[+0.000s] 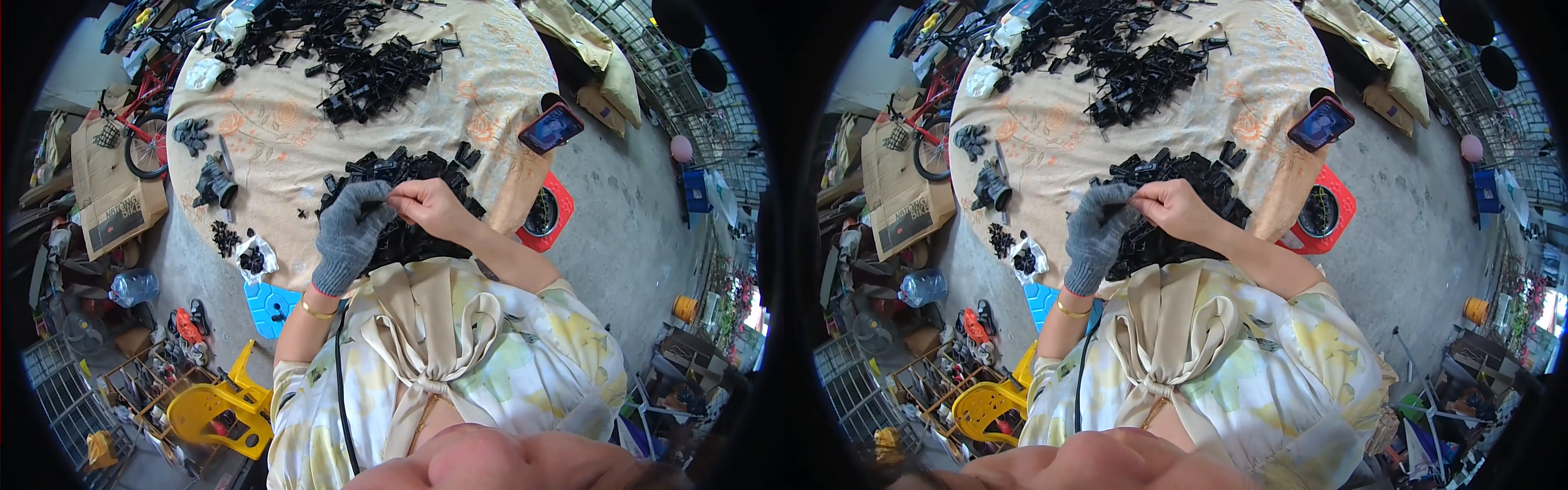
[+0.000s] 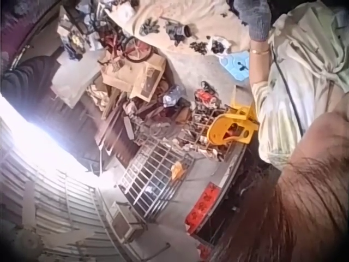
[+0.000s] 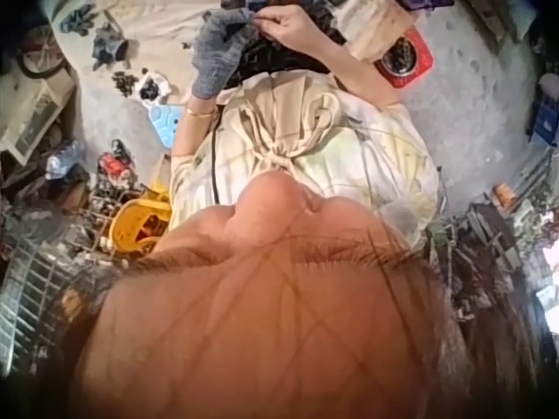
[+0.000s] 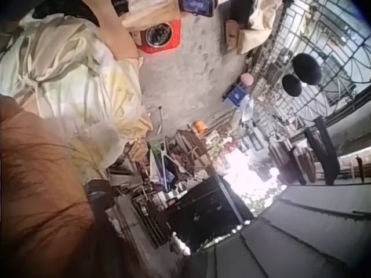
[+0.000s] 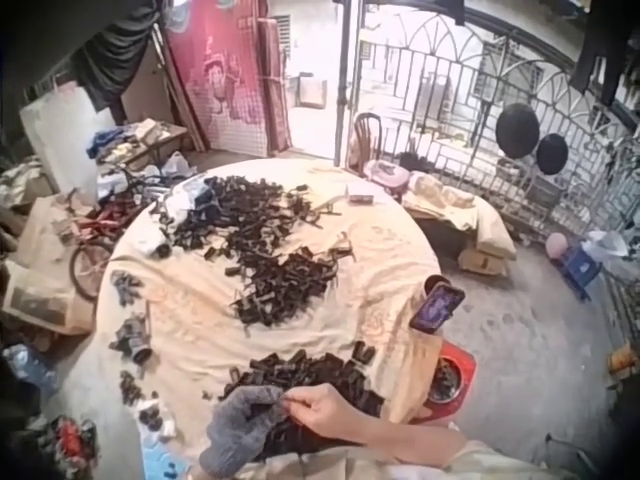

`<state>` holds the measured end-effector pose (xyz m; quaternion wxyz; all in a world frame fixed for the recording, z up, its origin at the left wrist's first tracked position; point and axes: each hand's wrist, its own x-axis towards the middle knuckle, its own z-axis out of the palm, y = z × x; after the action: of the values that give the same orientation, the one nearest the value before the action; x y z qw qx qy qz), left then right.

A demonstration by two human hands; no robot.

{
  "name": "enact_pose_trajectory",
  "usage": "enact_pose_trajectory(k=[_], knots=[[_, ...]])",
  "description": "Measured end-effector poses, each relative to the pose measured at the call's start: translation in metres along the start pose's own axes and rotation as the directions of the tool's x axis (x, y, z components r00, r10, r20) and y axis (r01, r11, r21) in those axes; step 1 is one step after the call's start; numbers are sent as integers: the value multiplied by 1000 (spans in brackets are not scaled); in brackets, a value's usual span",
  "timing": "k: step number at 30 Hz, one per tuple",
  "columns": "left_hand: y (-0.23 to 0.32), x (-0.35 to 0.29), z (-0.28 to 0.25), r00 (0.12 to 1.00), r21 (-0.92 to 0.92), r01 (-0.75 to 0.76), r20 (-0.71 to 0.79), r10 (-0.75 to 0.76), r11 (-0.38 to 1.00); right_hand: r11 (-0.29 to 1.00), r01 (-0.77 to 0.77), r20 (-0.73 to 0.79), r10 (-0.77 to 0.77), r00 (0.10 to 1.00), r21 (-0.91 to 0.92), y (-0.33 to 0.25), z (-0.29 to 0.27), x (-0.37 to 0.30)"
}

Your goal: Sorting and inspecting small black plastic components on a table in a workshop.

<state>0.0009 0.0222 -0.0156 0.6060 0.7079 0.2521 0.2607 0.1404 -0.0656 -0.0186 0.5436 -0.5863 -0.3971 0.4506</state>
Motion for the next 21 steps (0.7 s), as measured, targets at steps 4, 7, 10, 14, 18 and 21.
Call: enact_pose_trajectory(k=[4,7,10,14,18,21], knots=[[-11,-6,0,988,157,-156,24,154,975,984,-139,51,134,990,111,7,-1,-4],[-10,-5,4,993,231,-117,39,111,966,983,-176,102,170,980,54,24,-6,-4],[-14,0,8,994,279,-110,49,100,954,999,-36,-99,33,995,-27,17,-8,-5],[1,-1,14,997,392,-71,66,49,917,920,117,-45,-144,989,-373,-14,-8,-11],[17,-1,11,984,495,-104,178,16,863,884,237,-15,-265,964,-403,-8,-16,-11],[14,-5,-1,978,173,-166,154,140,971,988,39,-71,-50,996,-149,-10,-29,-15]])
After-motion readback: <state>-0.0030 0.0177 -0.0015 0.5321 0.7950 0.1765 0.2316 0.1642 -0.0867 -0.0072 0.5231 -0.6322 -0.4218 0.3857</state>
